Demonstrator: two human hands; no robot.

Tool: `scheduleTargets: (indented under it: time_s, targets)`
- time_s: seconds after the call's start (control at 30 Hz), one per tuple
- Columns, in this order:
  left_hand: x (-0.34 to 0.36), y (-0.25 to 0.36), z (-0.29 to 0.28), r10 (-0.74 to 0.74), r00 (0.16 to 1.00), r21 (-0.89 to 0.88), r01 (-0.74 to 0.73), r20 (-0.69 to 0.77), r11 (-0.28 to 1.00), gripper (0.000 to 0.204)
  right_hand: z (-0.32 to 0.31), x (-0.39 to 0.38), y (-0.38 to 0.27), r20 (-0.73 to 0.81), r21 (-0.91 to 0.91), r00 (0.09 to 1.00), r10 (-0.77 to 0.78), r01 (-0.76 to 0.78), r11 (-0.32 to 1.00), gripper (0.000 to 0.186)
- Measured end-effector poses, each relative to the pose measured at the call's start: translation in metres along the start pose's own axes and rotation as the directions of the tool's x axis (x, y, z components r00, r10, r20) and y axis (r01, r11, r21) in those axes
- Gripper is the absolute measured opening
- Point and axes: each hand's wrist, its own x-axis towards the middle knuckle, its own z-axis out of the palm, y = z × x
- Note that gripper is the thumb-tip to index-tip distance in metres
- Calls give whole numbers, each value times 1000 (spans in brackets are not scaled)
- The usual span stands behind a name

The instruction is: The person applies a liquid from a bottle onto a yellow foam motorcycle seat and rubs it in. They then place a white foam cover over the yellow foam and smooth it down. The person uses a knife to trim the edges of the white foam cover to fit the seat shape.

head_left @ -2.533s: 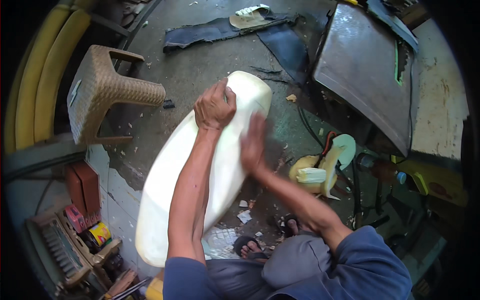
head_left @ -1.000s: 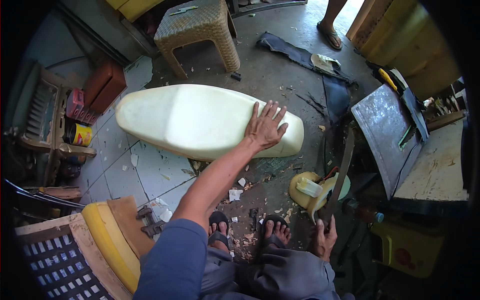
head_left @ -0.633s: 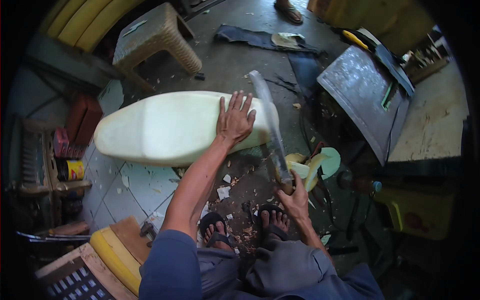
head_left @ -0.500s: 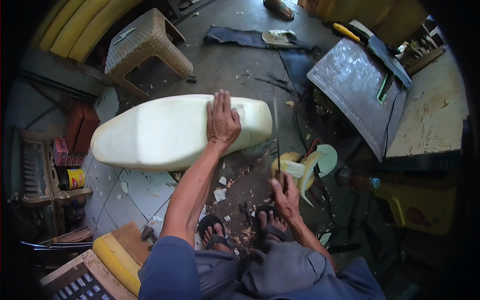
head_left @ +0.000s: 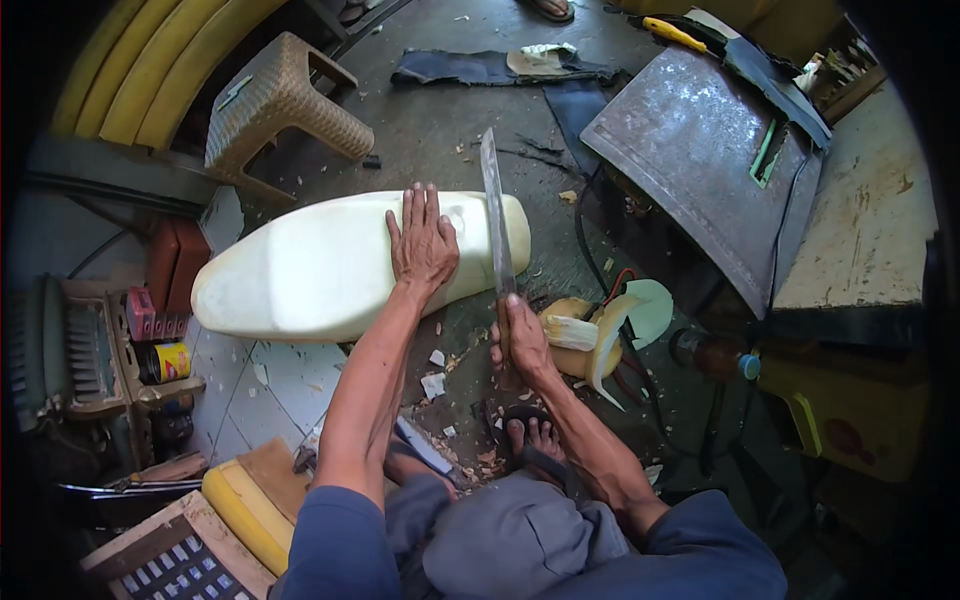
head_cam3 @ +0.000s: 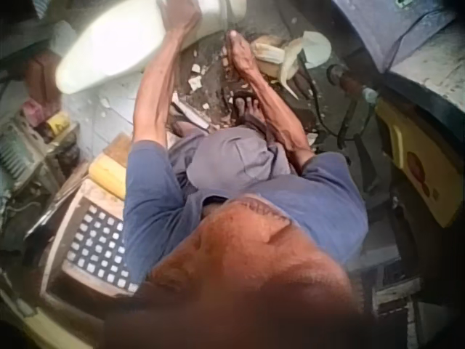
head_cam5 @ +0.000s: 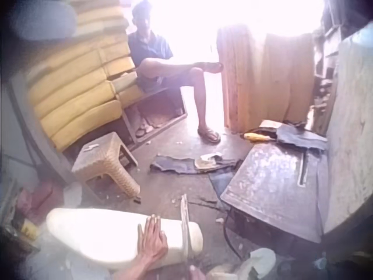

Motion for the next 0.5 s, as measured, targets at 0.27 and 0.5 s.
scheduleTargets:
  time_s: [0.27, 0.5]
  targets:
    - [-2, -2, 0, -5, 1000, 6, 5, -5, 1000, 65, 8, 13, -4, 57, 9, 998, 21, -22, 1000, 52]
    - [0, 0, 2, 11, 999, -13, -11, -41, 1000, 65, 11, 20, -4, 63, 30, 998, 15, -17, 999, 50]
